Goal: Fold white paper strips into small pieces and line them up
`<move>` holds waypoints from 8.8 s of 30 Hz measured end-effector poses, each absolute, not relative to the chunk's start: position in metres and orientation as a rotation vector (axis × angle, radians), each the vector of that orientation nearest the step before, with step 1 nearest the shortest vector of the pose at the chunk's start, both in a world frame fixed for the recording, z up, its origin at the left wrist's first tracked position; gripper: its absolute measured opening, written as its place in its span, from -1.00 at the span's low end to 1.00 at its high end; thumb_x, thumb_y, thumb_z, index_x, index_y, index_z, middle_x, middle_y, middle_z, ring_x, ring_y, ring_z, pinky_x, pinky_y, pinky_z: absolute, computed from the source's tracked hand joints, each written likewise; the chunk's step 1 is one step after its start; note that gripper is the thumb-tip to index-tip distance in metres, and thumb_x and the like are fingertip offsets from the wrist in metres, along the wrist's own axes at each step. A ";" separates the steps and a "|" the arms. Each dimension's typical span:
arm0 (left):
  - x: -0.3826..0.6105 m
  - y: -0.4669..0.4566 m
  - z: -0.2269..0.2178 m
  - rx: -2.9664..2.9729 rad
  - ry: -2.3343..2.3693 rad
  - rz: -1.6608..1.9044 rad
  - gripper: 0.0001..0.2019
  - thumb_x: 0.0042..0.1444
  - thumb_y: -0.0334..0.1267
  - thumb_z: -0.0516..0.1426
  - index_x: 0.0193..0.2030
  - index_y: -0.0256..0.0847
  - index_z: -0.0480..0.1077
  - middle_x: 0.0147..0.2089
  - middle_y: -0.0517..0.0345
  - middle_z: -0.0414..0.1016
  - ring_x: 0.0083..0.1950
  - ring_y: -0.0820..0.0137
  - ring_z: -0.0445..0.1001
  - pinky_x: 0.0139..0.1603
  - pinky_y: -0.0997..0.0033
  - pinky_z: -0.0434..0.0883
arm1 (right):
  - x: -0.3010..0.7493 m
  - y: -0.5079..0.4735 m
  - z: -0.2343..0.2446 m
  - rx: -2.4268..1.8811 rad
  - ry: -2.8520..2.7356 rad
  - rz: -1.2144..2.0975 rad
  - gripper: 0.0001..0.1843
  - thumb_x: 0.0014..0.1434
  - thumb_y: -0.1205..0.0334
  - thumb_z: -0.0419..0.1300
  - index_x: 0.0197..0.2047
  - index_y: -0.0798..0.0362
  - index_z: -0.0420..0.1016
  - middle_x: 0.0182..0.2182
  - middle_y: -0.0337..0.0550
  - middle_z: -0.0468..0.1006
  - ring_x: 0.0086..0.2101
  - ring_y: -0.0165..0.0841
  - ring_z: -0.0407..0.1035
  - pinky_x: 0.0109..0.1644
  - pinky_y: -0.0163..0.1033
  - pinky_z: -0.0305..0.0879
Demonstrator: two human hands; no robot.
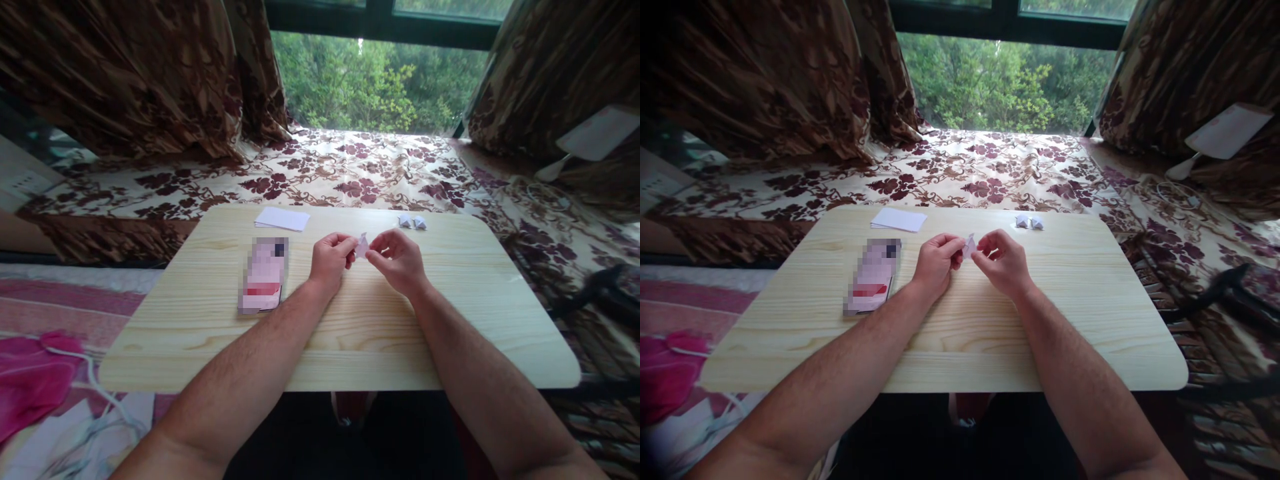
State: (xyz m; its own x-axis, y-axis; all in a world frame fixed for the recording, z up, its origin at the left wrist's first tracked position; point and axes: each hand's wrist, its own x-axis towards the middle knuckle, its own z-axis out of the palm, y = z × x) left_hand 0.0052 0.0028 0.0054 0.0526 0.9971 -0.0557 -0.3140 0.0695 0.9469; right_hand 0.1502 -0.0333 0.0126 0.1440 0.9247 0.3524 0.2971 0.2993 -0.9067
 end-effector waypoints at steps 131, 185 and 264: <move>0.005 -0.001 0.009 0.902 0.871 1.257 -0.77 -0.11 -0.24 0.35 -0.28 -0.27 0.55 -0.47 0.19 0.50 -0.48 0.55 0.40 -0.49 0.56 0.28 | 0.153 -0.030 0.013 -1.282 -1.351 0.849 -0.70 0.11 0.00 0.31 -0.41 0.09 0.52 -0.60 -0.27 0.46 -0.59 -0.46 0.25 -0.52 -0.32 0.12; 0.006 0.003 -0.001 1.016 0.909 1.283 -0.50 -0.03 -0.09 0.37 0.01 -0.30 0.46 -0.38 0.08 0.59 -0.41 0.39 0.57 -0.39 0.43 0.49 | 0.157 -0.032 0.006 -1.336 -1.677 0.124 -0.92 0.19 0.29 0.27 -0.33 0.02 0.61 -0.44 -0.23 0.50 -0.47 -0.44 0.35 -0.33 -0.31 0.28; 0.006 0.005 -0.011 2.102 1.407 1.089 -0.85 0.11 -0.26 0.15 -0.27 -0.16 0.57 -0.25 0.02 0.62 -0.13 0.18 0.50 0.03 0.19 0.38 | 0.157 0.002 0.006 -2.224 -1.843 -0.125 -0.29 0.33 -0.21 -0.07 0.26 0.16 0.38 0.27 0.12 0.37 0.21 0.05 0.15 0.24 0.05 0.16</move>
